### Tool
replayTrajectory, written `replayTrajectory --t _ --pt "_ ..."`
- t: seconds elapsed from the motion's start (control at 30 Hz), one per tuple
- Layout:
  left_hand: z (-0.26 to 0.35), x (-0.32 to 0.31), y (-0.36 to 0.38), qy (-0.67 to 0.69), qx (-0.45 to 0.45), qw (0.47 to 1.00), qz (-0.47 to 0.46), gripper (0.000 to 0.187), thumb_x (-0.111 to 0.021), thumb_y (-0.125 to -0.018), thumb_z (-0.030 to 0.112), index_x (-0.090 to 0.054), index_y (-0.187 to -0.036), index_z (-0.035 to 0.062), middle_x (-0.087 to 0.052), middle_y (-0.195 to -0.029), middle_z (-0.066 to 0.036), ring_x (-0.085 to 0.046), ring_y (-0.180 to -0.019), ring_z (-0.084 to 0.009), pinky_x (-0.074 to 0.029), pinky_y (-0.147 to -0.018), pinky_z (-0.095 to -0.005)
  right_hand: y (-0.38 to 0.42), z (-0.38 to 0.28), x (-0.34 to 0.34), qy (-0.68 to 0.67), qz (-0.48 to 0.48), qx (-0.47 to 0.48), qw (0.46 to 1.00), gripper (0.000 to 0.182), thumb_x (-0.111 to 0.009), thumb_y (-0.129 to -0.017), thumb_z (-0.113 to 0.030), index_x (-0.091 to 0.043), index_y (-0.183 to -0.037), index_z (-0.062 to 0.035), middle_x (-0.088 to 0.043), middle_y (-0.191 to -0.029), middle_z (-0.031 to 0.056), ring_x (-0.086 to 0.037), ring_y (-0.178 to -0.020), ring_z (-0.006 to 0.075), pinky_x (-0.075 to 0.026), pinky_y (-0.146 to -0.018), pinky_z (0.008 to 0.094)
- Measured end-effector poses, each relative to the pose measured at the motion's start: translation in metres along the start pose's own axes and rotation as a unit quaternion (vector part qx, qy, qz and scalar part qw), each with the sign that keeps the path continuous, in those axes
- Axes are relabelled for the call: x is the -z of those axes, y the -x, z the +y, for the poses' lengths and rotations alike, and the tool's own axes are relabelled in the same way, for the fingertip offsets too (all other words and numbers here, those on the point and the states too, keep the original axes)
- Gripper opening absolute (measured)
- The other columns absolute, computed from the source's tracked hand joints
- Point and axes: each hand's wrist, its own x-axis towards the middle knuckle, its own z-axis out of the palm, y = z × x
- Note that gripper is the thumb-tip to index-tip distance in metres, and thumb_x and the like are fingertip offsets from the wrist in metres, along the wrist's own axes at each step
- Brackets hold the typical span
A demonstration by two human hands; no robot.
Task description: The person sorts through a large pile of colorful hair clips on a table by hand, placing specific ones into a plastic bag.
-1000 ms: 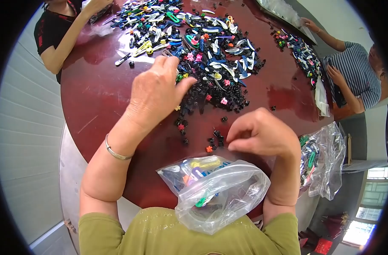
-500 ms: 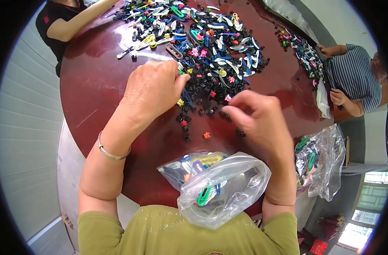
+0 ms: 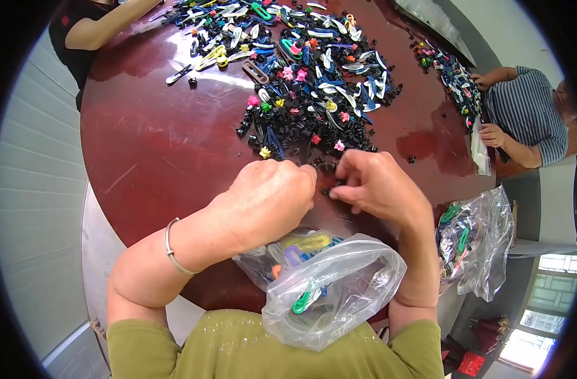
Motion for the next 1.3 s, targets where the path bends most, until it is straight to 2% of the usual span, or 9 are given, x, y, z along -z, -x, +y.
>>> replayTrajectory --t 0.1,0.23,0.37,0.5,0.6,0.77,1.0,1.1,1.3 --pt "-0.006 -0.009 -0.006 -0.038 0.022 0.997 0.056 0.026 -0.071 -0.081 0.023 -0.056 -0.08 0.0018 -0.061 -0.062 -0.02 -0.064 -0.065 -0.0396 -0.051 -0.06 -0.0483 -0.012 0.009 -0.019 -0.028 0.168 0.139 0.976 0.023 -0.075 -0.079 -0.014 -0.061 -0.089 0.002 -0.064 -0.064 0.0165 -0.067 -0.062 0.0308 -0.052 -0.059 0.0372" --pt "-0.019 0.004 -0.012 -0.067 0.032 0.982 0.173 0.025 -0.071 -0.082 0.023 -0.055 -0.077 0.0041 -0.062 -0.063 -0.018 -0.064 -0.064 -0.0391 -0.051 -0.058 -0.0484 -0.021 0.003 -0.032 0.044 0.31 0.259 0.913 0.019 -0.075 -0.08 -0.016 -0.063 -0.084 -0.0021 -0.067 -0.08 0.0122 -0.067 -0.069 0.0291 -0.052 -0.061 0.0377" --pt "-0.03 0.027 -0.017 -0.078 0.083 0.953 0.28 0.024 -0.073 -0.082 0.021 -0.058 -0.073 0.0045 -0.063 -0.063 -0.016 -0.064 -0.063 -0.037 -0.05 -0.057 -0.0455 -0.028 0.001 -0.047 0.152 0.325 0.241 0.902 0.02 -0.076 -0.079 -0.022 -0.064 -0.081 -0.0059 -0.065 -0.081 0.0088 -0.065 -0.069 0.0289 -0.052 -0.059 0.0395" --pt "-0.047 0.032 -0.019 -0.082 0.1 0.954 0.269 0.02 -0.07 -0.083 0.019 -0.062 -0.075 0.0028 -0.063 -0.065 -0.018 -0.065 -0.065 -0.0377 -0.05 -0.059 -0.0458 -0.033 0.004 -0.047 0.095 0.313 0.194 0.925 0.021 -0.075 -0.079 -0.023 -0.064 -0.078 -0.0059 -0.065 -0.081 0.0096 -0.064 -0.066 0.0277 -0.051 -0.058 0.0378" --pt "-0.05 0.032 -0.018 -0.062 0.116 0.968 0.214 0.018 -0.068 -0.083 0.018 -0.066 -0.078 0.0009 -0.065 -0.071 -0.02 -0.065 -0.071 -0.0392 -0.051 -0.065 -0.0465 -0.028 0.004 -0.04 -0.018 0.258 0.155 0.953 0.015 -0.074 -0.081 -0.017 -0.067 -0.08 -0.0031 -0.066 -0.079 0.0073 -0.063 -0.063 0.0186 -0.049 -0.057 0.0316" --pt "-0.045 0.027 -0.019 -0.058 0.136 0.974 0.173 0.018 -0.07 -0.081 0.018 -0.066 -0.078 -0.0001 -0.066 -0.074 -0.02 -0.066 -0.076 -0.0391 -0.051 -0.07 -0.0465 0.007 -0.008 -0.005 -0.21 0.196 0.222 0.932 0.008 -0.072 -0.083 -0.005 -0.067 -0.084 0.001 -0.06 -0.077 -0.0013 -0.052 -0.067 0.0032 -0.041 -0.058 0.0212" --pt "-0.041 0.025 -0.019 -0.077 0.159 0.975 0.134 0.017 -0.073 -0.079 0.018 -0.069 -0.077 0.0013 -0.067 -0.075 -0.019 -0.066 -0.076 -0.0378 -0.052 -0.07 -0.0458 0.083 -0.039 0.014 -0.131 0.023 0.412 0.901 0.011 -0.079 -0.07 -0.008 -0.07 -0.075 -0.0045 -0.062 -0.068 0.0082 -0.061 -0.056 0.0215 -0.045 -0.046 0.0321" --pt "-0.041 0.024 -0.021 -0.075 0.155 0.977 0.122 0.017 -0.073 -0.078 0.018 -0.069 -0.076 0.0016 -0.067 -0.075 -0.018 -0.066 -0.076 -0.0373 -0.052 -0.07 -0.0449 0.086 -0.04 0.02 0.003 -0.045 0.441 0.896 0.009 -0.079 -0.071 -0.008 -0.071 -0.075 -0.0055 -0.063 -0.067 0.0071 -0.061 -0.055 0.0223 -0.045 -0.045 0.0317" --pt "-0.041 0.032 -0.021 0.071 0.122 0.98 0.142 0.014 -0.072 -0.078 0.013 -0.069 -0.078 -0.0001 -0.067 -0.07 -0.014 -0.066 -0.066 -0.0248 -0.052 -0.064 -0.0374 0.05 -0.028 0.011 -0.136 0.168 0.338 0.916 0.008 -0.074 -0.075 -0.002 -0.071 -0.082 -0.0016 -0.064 -0.071 0.0037 -0.057 -0.059 0.0084 -0.042 -0.053 0.0249"
